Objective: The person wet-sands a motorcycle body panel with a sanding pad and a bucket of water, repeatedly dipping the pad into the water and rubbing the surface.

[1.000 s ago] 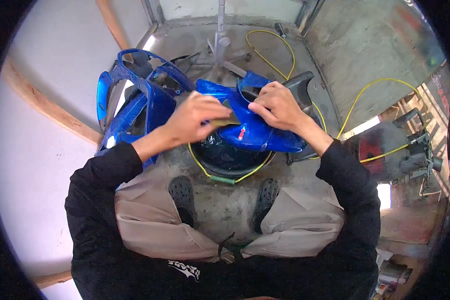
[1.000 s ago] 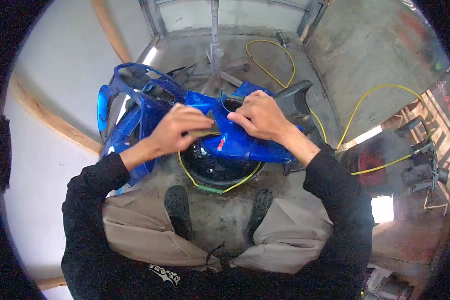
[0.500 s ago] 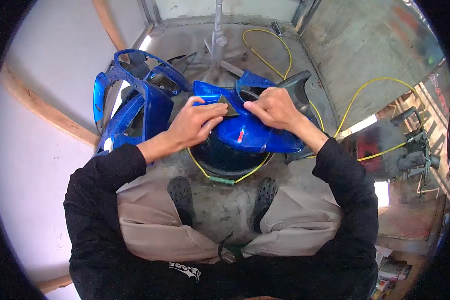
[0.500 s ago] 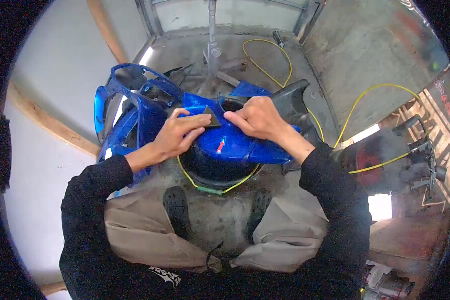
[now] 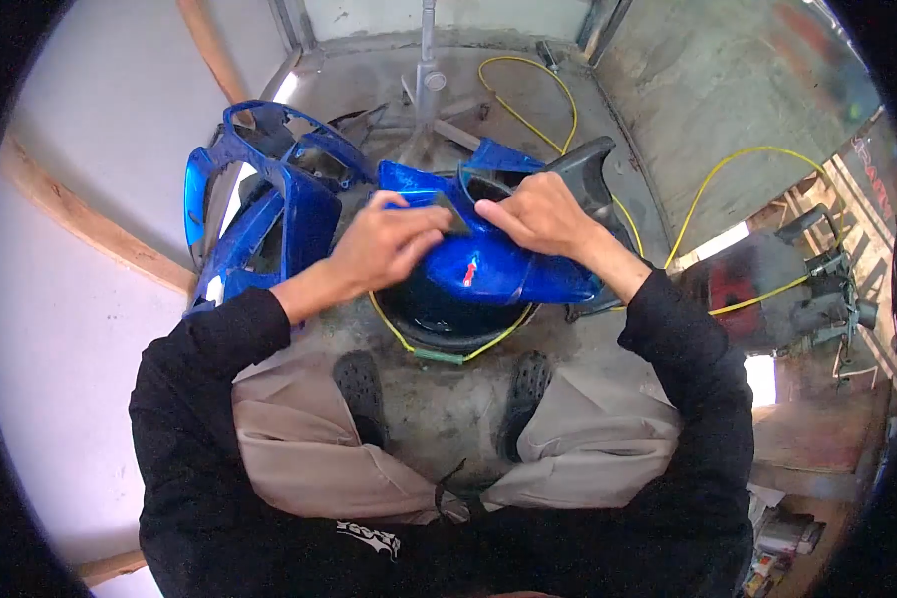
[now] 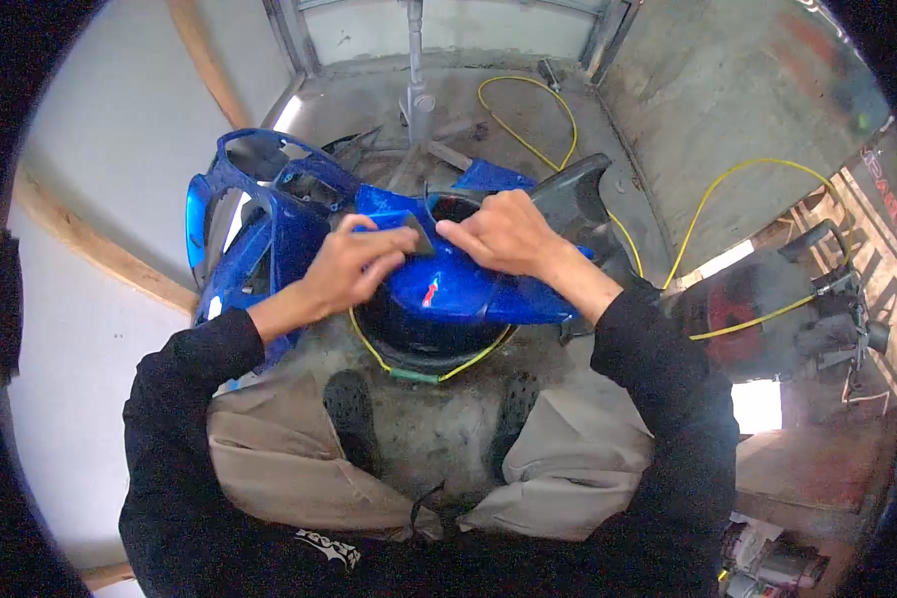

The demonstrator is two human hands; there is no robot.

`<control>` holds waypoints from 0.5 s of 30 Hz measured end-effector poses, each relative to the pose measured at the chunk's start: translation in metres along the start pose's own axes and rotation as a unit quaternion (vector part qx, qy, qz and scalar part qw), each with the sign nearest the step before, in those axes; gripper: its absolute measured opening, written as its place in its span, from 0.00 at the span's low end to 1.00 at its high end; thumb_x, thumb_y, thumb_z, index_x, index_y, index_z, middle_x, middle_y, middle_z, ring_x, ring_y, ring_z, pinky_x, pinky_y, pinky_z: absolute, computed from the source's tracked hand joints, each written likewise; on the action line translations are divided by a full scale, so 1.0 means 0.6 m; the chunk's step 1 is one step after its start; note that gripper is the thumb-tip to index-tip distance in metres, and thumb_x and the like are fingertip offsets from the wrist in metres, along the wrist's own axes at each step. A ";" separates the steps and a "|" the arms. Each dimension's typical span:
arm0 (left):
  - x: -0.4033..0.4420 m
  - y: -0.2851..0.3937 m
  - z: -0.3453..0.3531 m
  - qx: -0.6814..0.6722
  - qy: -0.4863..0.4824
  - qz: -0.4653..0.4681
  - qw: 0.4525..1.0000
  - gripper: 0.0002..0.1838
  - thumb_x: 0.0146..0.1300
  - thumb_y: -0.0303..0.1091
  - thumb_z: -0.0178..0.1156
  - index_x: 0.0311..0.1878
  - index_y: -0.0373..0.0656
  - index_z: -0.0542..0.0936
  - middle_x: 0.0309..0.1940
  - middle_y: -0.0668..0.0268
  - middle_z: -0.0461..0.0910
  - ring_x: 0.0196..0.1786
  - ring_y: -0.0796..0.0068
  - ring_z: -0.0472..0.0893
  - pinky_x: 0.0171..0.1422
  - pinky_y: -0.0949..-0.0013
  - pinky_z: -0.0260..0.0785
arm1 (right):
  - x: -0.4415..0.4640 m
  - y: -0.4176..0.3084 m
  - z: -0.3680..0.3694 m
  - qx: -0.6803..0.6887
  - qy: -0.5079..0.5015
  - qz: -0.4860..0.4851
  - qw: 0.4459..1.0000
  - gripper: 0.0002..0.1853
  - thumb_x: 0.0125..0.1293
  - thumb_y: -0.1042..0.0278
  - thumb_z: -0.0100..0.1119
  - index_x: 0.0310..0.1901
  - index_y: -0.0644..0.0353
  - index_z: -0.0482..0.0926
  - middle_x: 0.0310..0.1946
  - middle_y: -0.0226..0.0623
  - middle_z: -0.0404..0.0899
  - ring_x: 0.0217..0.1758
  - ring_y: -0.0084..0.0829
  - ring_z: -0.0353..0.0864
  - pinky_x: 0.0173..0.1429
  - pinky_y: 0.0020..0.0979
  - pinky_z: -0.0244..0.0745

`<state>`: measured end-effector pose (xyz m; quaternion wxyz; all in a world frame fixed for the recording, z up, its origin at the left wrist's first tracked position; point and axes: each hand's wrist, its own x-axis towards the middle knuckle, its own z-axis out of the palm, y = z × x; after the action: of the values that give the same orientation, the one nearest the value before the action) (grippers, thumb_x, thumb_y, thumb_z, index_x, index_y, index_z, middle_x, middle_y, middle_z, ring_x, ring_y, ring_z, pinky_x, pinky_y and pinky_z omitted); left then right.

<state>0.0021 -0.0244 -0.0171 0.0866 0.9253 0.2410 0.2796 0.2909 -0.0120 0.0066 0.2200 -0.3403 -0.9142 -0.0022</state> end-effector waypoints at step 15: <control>-0.014 0.021 0.013 -0.003 0.025 0.060 0.998 0.15 0.69 0.33 0.69 0.56 0.40 0.87 0.58 0.60 0.89 0.59 0.67 0.88 0.58 0.57 0.70 | 0.000 0.004 0.004 -0.004 0.006 0.000 1.000 0.30 0.80 0.45 0.55 0.24 0.54 0.90 0.17 0.51 0.78 0.23 0.54 0.81 0.33 0.52 0.73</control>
<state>0.0053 -0.0397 -0.0240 0.0662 0.9307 0.1864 0.3076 0.2913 -0.0100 0.0038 0.2241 -0.3416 -0.9127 -0.0077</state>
